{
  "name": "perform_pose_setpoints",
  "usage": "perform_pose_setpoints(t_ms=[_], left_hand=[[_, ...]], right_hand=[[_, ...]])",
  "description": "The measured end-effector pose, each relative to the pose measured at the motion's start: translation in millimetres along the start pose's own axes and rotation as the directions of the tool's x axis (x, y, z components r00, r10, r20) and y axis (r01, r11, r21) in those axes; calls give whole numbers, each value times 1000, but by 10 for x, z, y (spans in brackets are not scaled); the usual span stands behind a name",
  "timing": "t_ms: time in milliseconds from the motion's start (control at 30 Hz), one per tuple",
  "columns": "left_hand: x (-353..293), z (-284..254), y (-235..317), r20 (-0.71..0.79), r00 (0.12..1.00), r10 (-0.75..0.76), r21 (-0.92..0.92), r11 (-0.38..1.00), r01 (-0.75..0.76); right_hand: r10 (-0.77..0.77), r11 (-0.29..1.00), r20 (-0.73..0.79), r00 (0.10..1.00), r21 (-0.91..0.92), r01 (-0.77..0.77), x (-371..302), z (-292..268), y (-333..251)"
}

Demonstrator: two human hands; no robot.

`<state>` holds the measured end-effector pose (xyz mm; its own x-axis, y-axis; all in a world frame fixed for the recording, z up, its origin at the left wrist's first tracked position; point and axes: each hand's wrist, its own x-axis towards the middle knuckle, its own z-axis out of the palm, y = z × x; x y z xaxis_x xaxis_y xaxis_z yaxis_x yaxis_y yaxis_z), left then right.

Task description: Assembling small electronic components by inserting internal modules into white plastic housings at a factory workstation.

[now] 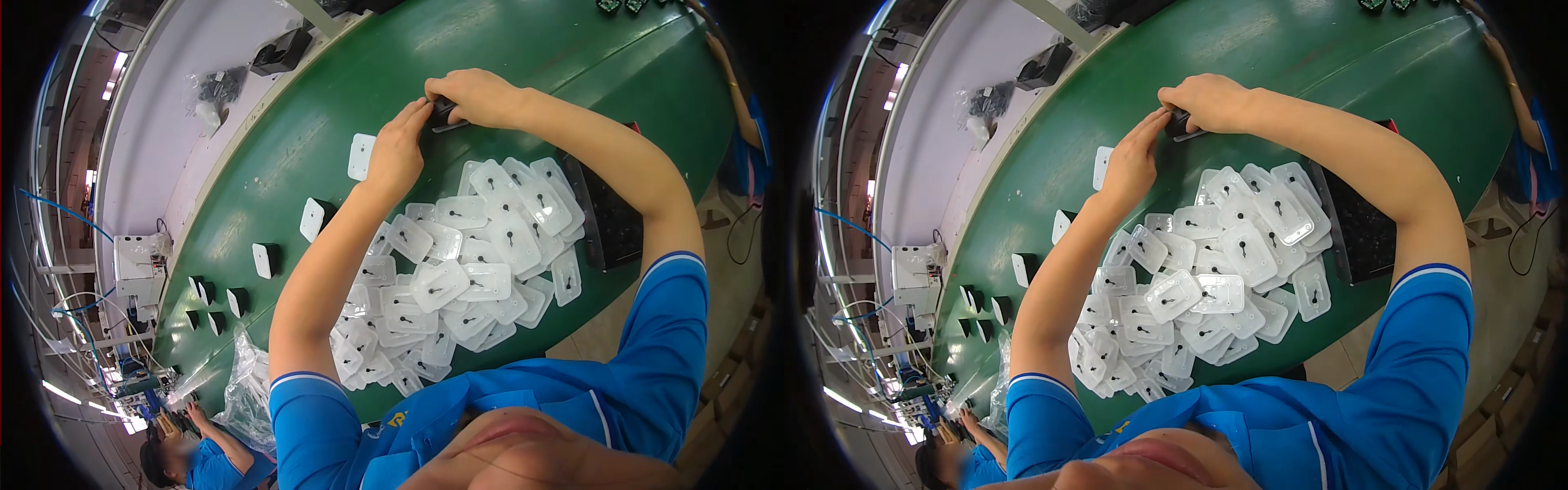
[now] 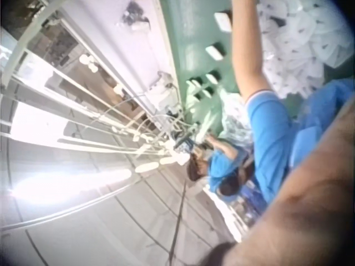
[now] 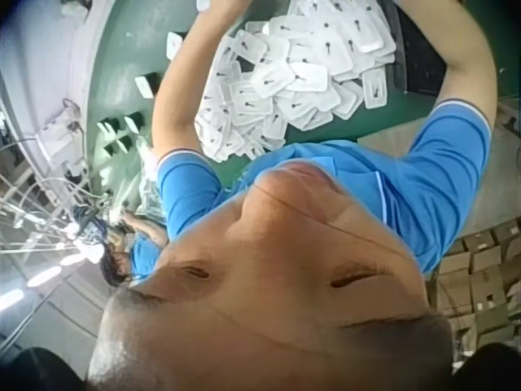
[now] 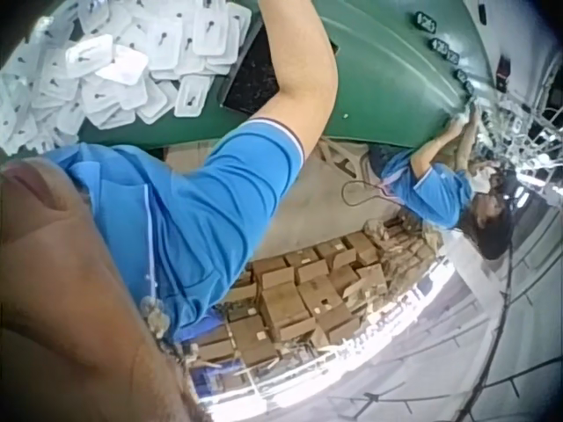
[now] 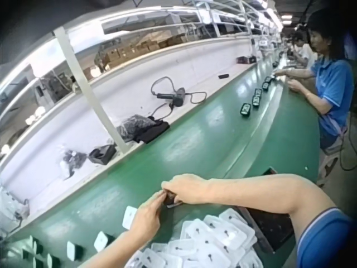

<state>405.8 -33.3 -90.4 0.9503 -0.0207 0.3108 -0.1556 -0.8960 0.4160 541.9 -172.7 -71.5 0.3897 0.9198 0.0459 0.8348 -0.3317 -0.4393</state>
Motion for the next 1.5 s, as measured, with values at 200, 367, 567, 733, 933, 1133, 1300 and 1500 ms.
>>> perform_pose_setpoints(t_ms=[200,367,567,733,933,1133,1300,1500], left_hand=[[-68,65,-67,10,992,126,150,981,-126],[-103,111,-85,38,994,105,196,974,-110],[-116,134,-102,120,983,136,339,925,-169],[-62,260,-133,-15,976,217,208,955,-209],[179,419,-120,-137,990,-30,305,950,71],[335,145,-108,-56,961,-269,-91,960,263],[361,61,-50,143,878,-456,-571,687,449],[346,91,49,329,797,-507,-629,512,585]], right_hand=[[-65,997,30,997,-49,67,15,46,45],[-83,990,19,996,-114,85,14,128,61],[-265,931,-55,963,-277,240,18,314,135],[-111,985,38,993,-130,115,91,139,120],[-90,945,29,996,317,76,243,77,338],[-24,960,-133,991,274,60,127,93,265],[69,947,77,995,309,-90,-19,-137,132],[45,995,-288,957,99,-17,-339,-198,256]])
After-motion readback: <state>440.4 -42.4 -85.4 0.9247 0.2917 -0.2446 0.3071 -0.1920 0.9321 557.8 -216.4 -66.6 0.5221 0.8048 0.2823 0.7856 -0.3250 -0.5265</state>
